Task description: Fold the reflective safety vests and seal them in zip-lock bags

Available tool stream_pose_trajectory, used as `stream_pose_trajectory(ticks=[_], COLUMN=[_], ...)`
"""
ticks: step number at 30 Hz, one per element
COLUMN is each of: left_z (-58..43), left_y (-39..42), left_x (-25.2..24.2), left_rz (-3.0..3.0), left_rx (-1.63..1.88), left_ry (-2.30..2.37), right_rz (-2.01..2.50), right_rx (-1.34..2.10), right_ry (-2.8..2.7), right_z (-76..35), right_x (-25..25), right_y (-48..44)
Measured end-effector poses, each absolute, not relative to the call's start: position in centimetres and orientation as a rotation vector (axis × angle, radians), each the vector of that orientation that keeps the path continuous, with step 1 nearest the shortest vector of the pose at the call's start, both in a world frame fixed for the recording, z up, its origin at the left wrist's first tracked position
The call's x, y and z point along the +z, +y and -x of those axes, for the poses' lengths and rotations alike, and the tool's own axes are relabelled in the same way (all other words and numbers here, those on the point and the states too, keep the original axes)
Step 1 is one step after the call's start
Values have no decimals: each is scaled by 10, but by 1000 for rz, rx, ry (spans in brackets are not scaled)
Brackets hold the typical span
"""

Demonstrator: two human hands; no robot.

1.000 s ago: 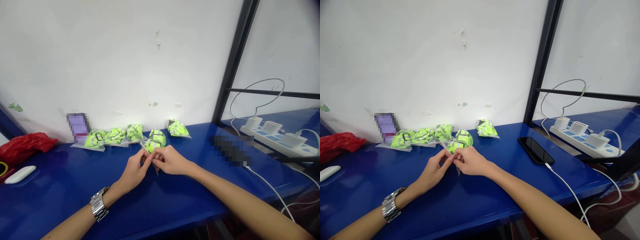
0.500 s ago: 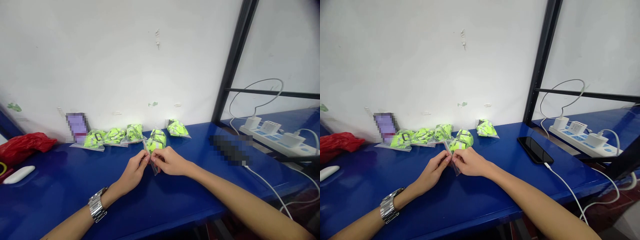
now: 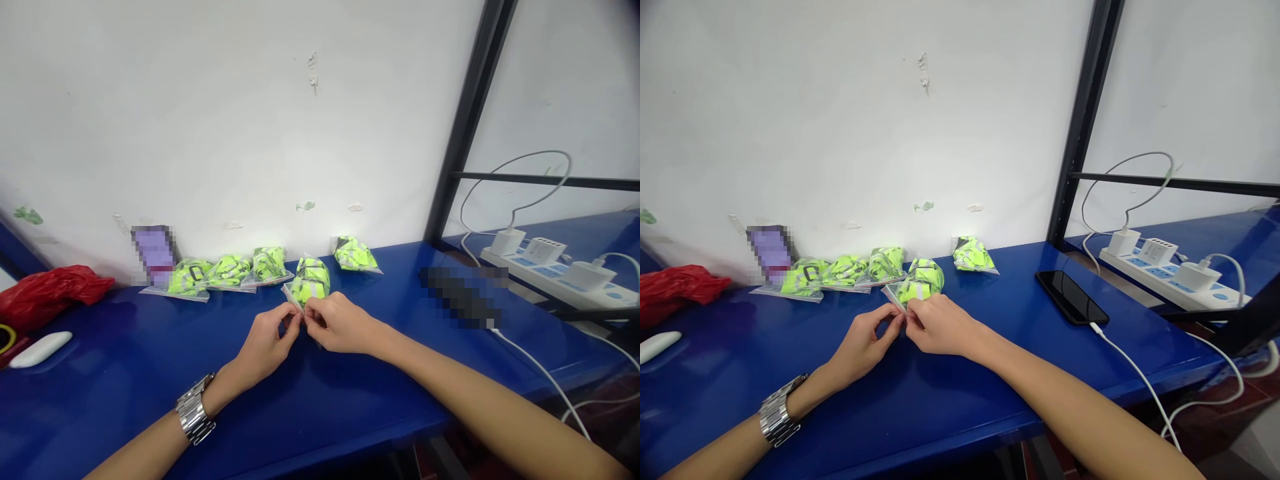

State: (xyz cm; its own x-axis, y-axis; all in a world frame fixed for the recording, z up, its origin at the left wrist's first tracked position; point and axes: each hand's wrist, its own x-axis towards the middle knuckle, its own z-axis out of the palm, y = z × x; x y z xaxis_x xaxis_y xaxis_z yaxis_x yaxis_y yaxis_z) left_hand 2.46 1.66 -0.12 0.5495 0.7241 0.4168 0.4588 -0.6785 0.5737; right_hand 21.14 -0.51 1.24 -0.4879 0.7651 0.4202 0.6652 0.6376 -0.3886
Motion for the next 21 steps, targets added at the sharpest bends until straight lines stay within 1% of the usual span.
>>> stream_pose_trajectory(ticks=[5, 9, 12, 15, 19, 21], left_z=[-31, -25, -14, -8, -10, -11], left_y=[15, 20, 27, 32, 37, 42], left_x=[-2, 0, 4, 5, -2, -8], left_rz=[-2414, -2398, -2373, -2336, -2172, -2044], left_rx=[952, 1082, 1146, 1140, 1063, 1056], left_ry=[1081, 1312, 1489, 1574, 1423, 1292], right_rz=[1237, 1407, 1421, 1246, 1025, 1054], right_rx=[-25, -122, -37, 129, 360, 344], right_ry=[-2317, -2133, -1934, -1960, -2054, -1990], right_z=[-204, -218, -234, -242, -238, -237], right_x=[12, 21, 29, 30, 24, 21], right_y=[-4, 5, 11, 12, 11, 14])
